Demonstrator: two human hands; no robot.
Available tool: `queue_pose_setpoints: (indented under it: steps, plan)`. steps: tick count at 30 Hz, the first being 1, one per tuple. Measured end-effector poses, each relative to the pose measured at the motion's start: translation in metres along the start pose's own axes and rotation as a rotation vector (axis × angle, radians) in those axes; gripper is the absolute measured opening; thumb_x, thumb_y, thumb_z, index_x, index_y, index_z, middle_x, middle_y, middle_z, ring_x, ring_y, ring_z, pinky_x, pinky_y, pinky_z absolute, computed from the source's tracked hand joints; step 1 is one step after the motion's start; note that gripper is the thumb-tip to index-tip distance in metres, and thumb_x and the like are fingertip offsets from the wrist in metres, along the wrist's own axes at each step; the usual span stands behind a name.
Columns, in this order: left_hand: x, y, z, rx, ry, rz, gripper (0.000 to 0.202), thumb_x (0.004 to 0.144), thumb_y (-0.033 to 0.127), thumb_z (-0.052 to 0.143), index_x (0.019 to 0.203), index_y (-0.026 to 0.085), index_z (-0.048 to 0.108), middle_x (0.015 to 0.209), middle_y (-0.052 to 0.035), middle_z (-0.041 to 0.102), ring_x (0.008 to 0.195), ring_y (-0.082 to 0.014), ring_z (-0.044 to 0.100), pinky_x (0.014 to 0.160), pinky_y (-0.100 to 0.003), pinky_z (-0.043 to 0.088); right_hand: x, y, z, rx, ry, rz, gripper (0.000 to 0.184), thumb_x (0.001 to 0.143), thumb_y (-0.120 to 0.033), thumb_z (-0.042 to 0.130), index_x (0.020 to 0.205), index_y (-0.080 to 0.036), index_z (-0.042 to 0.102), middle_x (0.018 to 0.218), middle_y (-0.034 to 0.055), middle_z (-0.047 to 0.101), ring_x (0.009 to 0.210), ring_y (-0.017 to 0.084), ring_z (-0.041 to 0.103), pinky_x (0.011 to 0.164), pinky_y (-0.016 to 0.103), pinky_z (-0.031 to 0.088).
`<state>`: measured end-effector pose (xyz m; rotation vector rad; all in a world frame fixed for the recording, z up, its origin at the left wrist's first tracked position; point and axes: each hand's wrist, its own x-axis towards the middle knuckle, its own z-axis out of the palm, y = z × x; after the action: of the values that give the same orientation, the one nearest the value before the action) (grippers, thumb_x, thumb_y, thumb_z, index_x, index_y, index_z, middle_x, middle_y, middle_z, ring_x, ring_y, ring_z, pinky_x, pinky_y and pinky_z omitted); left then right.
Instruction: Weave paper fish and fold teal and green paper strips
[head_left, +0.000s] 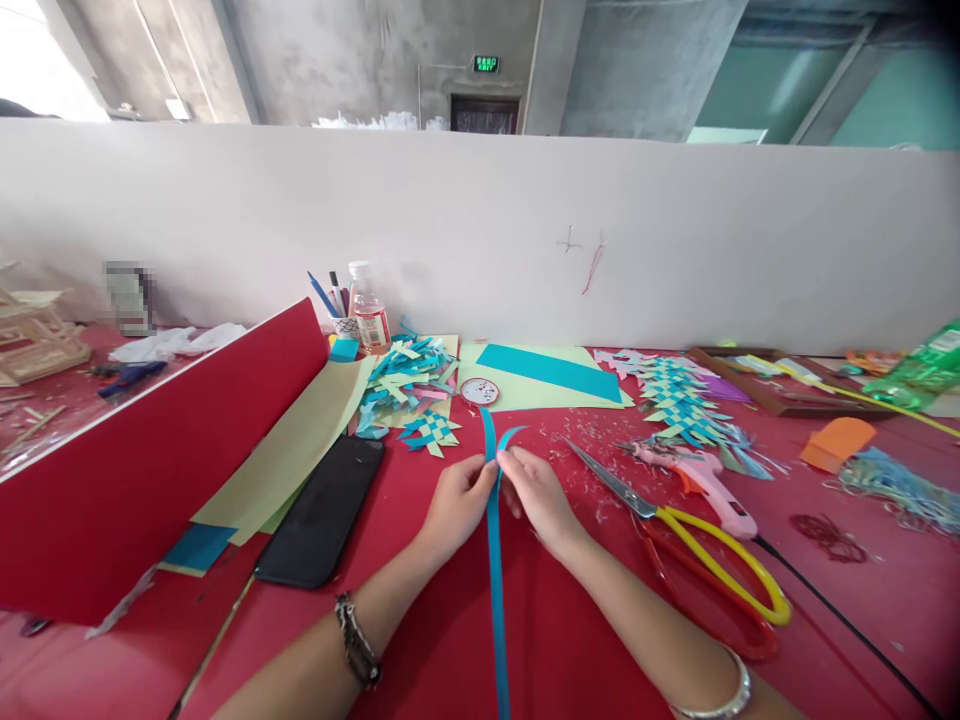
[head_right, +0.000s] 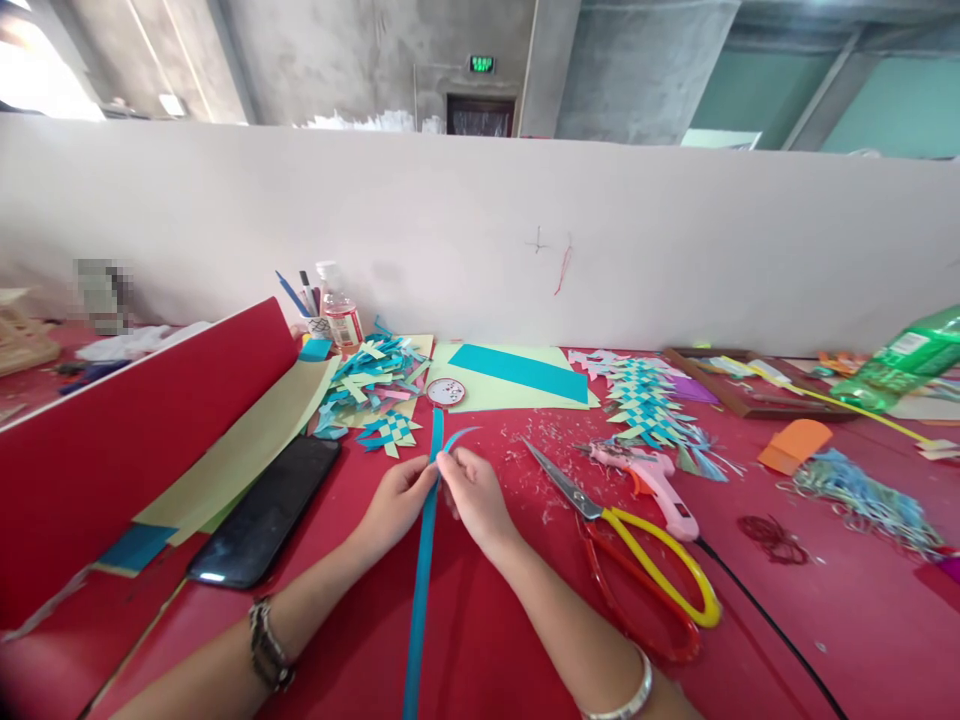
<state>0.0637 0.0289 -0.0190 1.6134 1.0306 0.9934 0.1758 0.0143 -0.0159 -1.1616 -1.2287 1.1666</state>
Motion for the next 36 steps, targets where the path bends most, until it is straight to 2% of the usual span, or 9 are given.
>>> queue_pose_setpoints:
  steps: [4, 8, 10, 13, 15, 20, 28, 33, 36]
  plan:
    - [0.0002, 0.0008, -0.0014, 0.006, 0.089, -0.005, 0.032, 0.077, 0.042, 0.041, 0.060, 0.015, 0.047, 0.052, 0.0031, 0.045, 0.052, -0.0105, 0.042, 0.049, -0.020, 0.032, -0.0001, 0.0010, -0.0004, -0.023, -0.080, 0.025, 0.028, 0.077, -0.040, 0.045, 0.058, -0.019, 0.041, 0.038, -0.0083, 0.037, 0.031, 0.006, 0.033, 0.032, 0.019, 0.022]
    - [0.0006, 0.0012, -0.0011, -0.037, 0.198, -0.013, 0.033, 0.078, 0.043, 0.040, 0.057, 0.017, 0.038, 0.051, 0.0056, 0.033, 0.049, -0.0079, 0.033, 0.046, -0.019, 0.027, 0.0005, 0.0036, 0.0003, 0.017, -0.035, 0.020, 0.032, 0.077, -0.041, 0.045, 0.055, -0.019, 0.038, 0.039, -0.0079, 0.038, 0.031, 0.005, 0.033, 0.033, 0.019, 0.022]
    - [0.0004, 0.0017, -0.0003, -0.062, 0.178, -0.041, 0.034, 0.078, 0.045, 0.039, 0.057, 0.017, 0.038, 0.051, 0.0060, 0.032, 0.048, -0.0075, 0.031, 0.046, -0.019, 0.027, 0.0010, 0.0038, 0.0001, 0.046, 0.017, 0.017, 0.032, 0.077, -0.041, 0.046, 0.055, -0.019, 0.037, 0.041, -0.0078, 0.038, 0.033, 0.004, 0.033, 0.033, 0.018, 0.023]
    - [-0.0001, 0.0033, 0.0003, -0.085, -0.002, -0.066, 0.035, 0.078, 0.045, 0.038, 0.059, 0.016, 0.044, 0.050, 0.0053, 0.039, 0.047, -0.0079, 0.035, 0.047, -0.019, 0.029, 0.0021, 0.0033, -0.0010, 0.080, 0.078, 0.000, 0.032, 0.078, -0.041, 0.045, 0.056, -0.019, 0.038, 0.043, -0.0080, 0.038, 0.035, 0.004, 0.033, 0.035, 0.017, 0.025]
    - [-0.0002, 0.0038, -0.0002, -0.086, -0.058, -0.038, 0.036, 0.079, 0.045, 0.039, 0.060, 0.016, 0.047, 0.051, 0.0042, 0.044, 0.048, -0.0087, 0.038, 0.048, -0.020, 0.031, 0.0025, 0.0027, -0.0016, 0.062, 0.053, -0.008, 0.033, 0.079, -0.041, 0.043, 0.056, -0.019, 0.037, 0.042, -0.0080, 0.036, 0.035, 0.005, 0.034, 0.035, 0.018, 0.026]
    - [0.0008, -0.0001, -0.0022, -0.027, 0.078, -0.015, 0.035, 0.077, 0.045, 0.041, 0.060, 0.014, 0.048, 0.051, 0.0032, 0.044, 0.050, -0.0096, 0.039, 0.048, -0.020, 0.031, 0.0004, -0.0002, -0.0006, -0.017, -0.103, 0.003, 0.031, 0.078, -0.042, 0.045, 0.058, -0.019, 0.038, 0.039, -0.0090, 0.032, 0.033, 0.005, 0.032, 0.032, 0.018, 0.022]
    - [-0.0019, 0.0031, 0.0011, -0.058, 0.183, 0.004, 0.035, 0.078, 0.044, 0.040, 0.059, 0.015, 0.042, 0.053, 0.0045, 0.038, 0.050, -0.0079, 0.035, 0.047, -0.019, 0.029, -0.0018, 0.0041, 0.0033, 0.078, -0.052, 0.024, 0.031, 0.077, -0.042, 0.045, 0.057, -0.020, 0.036, 0.042, -0.0091, 0.032, 0.034, 0.006, 0.031, 0.033, 0.019, 0.024]
    - [-0.0020, 0.0034, 0.0007, 0.005, 0.099, -0.002, 0.033, 0.078, 0.043, 0.041, 0.060, 0.015, 0.043, 0.052, 0.0057, 0.034, 0.049, -0.0076, 0.032, 0.046, -0.019, 0.026, 0.0006, 0.0061, 0.0018, 0.033, 0.089, -0.051, 0.031, 0.076, -0.041, 0.047, 0.057, -0.019, 0.036, 0.046, -0.0085, 0.031, 0.039, 0.005, 0.031, 0.037, 0.019, 0.024]
    - [-0.0016, 0.0013, 0.0009, 0.041, 0.084, 0.026, 0.030, 0.079, 0.040, 0.041, 0.062, 0.015, 0.045, 0.054, 0.0051, 0.039, 0.052, -0.0083, 0.036, 0.048, -0.019, 0.029, 0.0020, 0.0035, -0.0001, 0.014, 0.016, -0.043, 0.031, 0.077, -0.040, 0.046, 0.056, -0.019, 0.035, 0.043, -0.0088, 0.031, 0.037, 0.005, 0.032, 0.036, 0.019, 0.024]
